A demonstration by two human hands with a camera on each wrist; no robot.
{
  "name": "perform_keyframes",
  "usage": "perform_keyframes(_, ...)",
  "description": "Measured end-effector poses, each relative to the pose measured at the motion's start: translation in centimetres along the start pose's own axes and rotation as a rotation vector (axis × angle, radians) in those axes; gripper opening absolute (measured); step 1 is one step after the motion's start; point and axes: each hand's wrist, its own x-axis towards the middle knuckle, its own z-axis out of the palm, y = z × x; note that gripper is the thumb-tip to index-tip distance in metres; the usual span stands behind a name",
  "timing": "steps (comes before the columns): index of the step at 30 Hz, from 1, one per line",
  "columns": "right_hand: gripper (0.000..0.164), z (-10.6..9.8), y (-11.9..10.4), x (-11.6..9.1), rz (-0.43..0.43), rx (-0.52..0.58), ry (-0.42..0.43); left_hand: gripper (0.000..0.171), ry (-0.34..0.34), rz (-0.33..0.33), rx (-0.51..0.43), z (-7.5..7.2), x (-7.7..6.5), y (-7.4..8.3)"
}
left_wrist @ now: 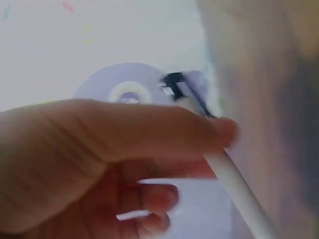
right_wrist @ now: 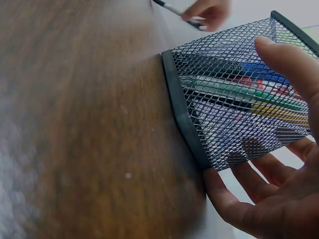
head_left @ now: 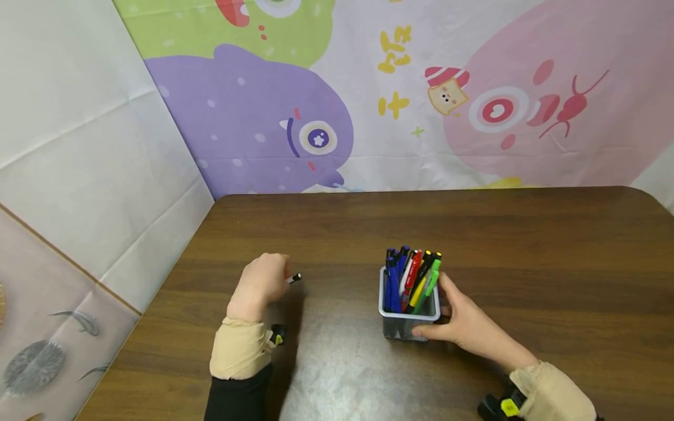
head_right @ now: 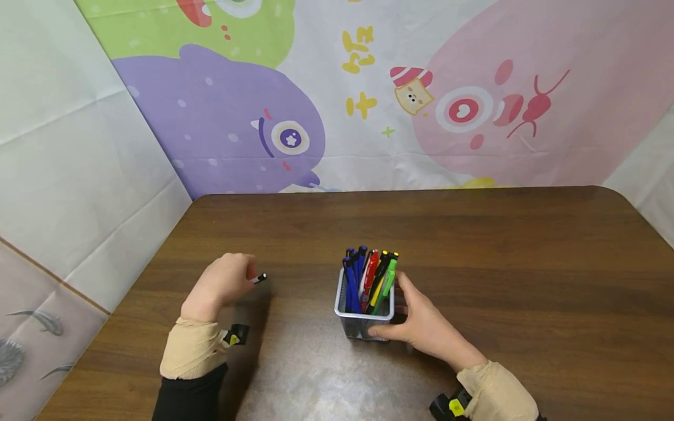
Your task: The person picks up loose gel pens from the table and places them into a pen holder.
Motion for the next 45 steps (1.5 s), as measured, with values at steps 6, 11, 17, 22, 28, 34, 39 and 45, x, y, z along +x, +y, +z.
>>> perform_keyframes(6,0.105,-0.1,-0.1,0.1,0.001,0.006,-0.004,0.013,0.212,0.079,-0.151,-1.9,-0.2,1.3)
perform_keyframes(11,0.103,-0.1,0.0,0.1,-0.012,0.015,-0.003,0.014,0.332,0.183,-0.282,-3.3,-0.8,3.2)
perform_keyframes(17,0.104,-0.1,0.0,0.1,-0.015,0.007,-0.005,0.015,0.485,0.319,-0.551,-4.6,-1.9,5.9)
perform_keyframes(22,0.103,-0.1,0.0,0.2,-0.016,0.016,-0.008,0.017,0.540,0.413,-0.666,-5.1,-2.6,7.7)
perform_keyframes(28,0.102,-0.1,0.1,0.2,-0.023,0.013,-0.002,0.018,0.494,0.478,-0.904,-4.9,-2.8,8.8)
perform_keyframes(34,0.101,-0.1,0.1,0.2,-0.023,0.012,-0.002,0.019,0.352,0.496,-1.116,-4.3,-2.7,10.0)
perform_keyframes(39,0.100,-0.1,0.1,0.2,-0.025,0.017,-0.004,0.020,0.294,0.455,-1.063,-3.5,-2.3,10.8)
perform_keyframes(45,0.100,-0.1,0.0,0.2,-0.037,0.025,-0.007,0.029,0.229,0.391,-0.963,-2.4,-1.8,11.3)
